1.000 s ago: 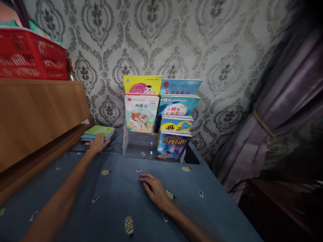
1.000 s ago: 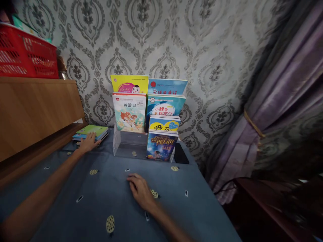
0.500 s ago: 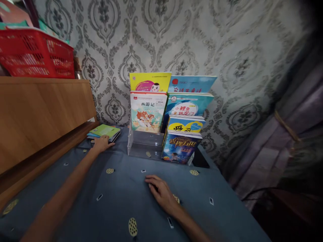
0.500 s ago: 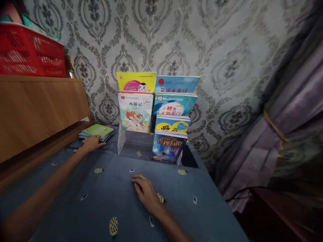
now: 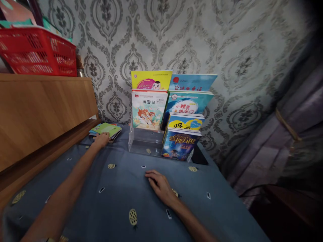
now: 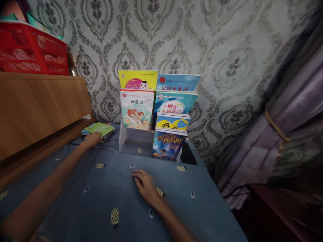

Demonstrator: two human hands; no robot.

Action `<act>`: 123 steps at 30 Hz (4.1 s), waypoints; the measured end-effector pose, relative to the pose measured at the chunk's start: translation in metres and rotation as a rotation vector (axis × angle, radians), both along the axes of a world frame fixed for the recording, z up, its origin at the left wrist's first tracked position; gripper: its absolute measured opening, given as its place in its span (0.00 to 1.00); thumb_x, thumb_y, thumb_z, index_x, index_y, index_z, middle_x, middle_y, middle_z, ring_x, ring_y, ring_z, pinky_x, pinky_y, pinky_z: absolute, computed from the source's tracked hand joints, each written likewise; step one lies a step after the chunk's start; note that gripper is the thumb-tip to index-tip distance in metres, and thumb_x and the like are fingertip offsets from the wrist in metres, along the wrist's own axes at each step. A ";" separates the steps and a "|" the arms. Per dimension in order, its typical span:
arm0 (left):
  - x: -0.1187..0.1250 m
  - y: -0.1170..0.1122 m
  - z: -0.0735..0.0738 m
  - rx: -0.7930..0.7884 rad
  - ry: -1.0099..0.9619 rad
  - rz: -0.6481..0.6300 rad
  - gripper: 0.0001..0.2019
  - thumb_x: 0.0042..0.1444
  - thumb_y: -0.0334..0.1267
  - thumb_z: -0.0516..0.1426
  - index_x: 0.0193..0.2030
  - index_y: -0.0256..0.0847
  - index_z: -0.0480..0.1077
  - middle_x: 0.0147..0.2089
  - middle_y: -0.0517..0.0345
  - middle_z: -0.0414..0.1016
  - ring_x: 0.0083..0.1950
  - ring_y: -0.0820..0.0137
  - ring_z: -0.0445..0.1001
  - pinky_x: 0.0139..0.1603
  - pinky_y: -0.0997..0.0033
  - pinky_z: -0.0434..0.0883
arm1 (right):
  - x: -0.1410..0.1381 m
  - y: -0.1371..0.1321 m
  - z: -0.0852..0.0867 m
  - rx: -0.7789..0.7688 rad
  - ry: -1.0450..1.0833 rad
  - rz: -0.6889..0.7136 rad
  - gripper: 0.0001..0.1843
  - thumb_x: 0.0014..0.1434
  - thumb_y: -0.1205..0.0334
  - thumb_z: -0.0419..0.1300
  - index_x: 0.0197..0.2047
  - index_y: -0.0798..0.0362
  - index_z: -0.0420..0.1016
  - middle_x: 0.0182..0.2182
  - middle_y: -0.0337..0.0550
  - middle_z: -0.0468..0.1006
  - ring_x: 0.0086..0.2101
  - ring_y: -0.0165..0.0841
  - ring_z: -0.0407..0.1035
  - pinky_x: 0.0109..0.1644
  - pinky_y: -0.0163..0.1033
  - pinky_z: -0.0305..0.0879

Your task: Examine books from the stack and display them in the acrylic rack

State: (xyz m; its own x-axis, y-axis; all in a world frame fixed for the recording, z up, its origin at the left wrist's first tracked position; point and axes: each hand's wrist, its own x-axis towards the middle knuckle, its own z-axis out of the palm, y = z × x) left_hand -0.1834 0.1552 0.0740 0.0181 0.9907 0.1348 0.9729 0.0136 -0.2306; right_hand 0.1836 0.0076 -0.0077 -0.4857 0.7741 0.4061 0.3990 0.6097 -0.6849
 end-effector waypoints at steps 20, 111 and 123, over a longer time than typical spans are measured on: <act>0.000 -0.039 -0.020 0.154 0.101 -0.026 0.25 0.60 0.27 0.50 0.65 0.31 0.62 0.59 0.29 0.69 0.61 0.44 0.67 0.60 0.33 0.60 | -0.002 -0.001 -0.001 0.045 -0.016 0.008 0.17 0.64 0.68 0.51 0.47 0.50 0.81 0.48 0.51 0.80 0.48 0.39 0.76 0.54 0.48 0.72; 0.142 -0.114 -0.114 0.220 -0.490 -0.627 0.21 0.69 0.36 0.48 0.67 0.45 0.63 0.63 0.53 0.73 0.62 0.62 0.73 0.63 0.55 0.73 | 0.041 0.022 -0.048 0.385 -0.370 -0.340 0.24 0.68 0.63 0.50 0.65 0.51 0.68 0.63 0.53 0.70 0.60 0.43 0.69 0.61 0.52 0.70; 0.144 -0.108 -0.084 0.184 -0.465 -0.640 0.16 0.67 0.32 0.49 0.58 0.40 0.70 0.54 0.49 0.76 0.53 0.61 0.74 0.55 0.57 0.74 | 0.023 0.027 -0.011 0.329 -0.470 -0.333 0.21 0.66 0.67 0.51 0.58 0.57 0.76 0.58 0.56 0.76 0.56 0.45 0.71 0.62 0.54 0.67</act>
